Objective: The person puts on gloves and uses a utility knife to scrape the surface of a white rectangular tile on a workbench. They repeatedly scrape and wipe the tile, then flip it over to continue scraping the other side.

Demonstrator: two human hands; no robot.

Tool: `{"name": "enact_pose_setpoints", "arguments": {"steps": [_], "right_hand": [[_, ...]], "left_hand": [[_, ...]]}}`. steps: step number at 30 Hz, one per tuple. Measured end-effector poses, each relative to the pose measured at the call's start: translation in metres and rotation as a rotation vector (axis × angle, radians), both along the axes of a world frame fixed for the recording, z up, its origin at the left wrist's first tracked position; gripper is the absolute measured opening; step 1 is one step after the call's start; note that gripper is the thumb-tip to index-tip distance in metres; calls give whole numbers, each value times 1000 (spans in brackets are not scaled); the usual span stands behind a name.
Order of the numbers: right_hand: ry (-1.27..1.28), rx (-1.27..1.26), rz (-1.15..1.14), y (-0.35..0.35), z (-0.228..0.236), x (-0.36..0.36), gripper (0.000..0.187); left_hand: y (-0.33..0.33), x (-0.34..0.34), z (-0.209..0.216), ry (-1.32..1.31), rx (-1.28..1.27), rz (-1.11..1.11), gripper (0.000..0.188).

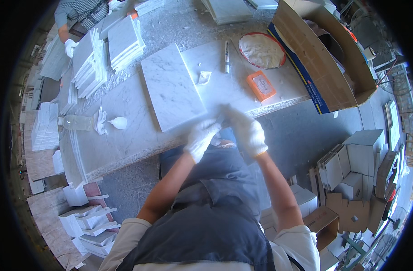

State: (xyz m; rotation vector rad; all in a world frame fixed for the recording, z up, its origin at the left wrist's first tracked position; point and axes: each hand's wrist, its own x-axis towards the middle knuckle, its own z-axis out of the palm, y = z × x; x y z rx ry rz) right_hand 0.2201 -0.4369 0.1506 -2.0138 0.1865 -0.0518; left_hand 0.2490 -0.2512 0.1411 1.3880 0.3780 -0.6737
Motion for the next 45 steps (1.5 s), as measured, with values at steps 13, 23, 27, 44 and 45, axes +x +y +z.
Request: {"name": "enact_pose_setpoints", "arguments": {"steps": [13, 23, 27, 44, 45], "right_hand": [[-68, -198, 150, -2, -9, -5, 34], [-91, -288, 169, -10, 12, -3, 31], [3, -324, 239, -15, 18, -3, 31], [-56, -326, 311, -20, 29, 0, 29], [-94, -326, 283, -20, 29, 0, 28]], "left_hand": [[-7, -4, 2, -76, -19, 86, 26], [-8, -7, -1, -53, -52, 92, 24], [-9, -9, 0, -49, -56, 88, 24], [-11, -12, -13, -122, -25, 114, 23], [-11, -12, -13, -119, -32, 121, 22]]}}
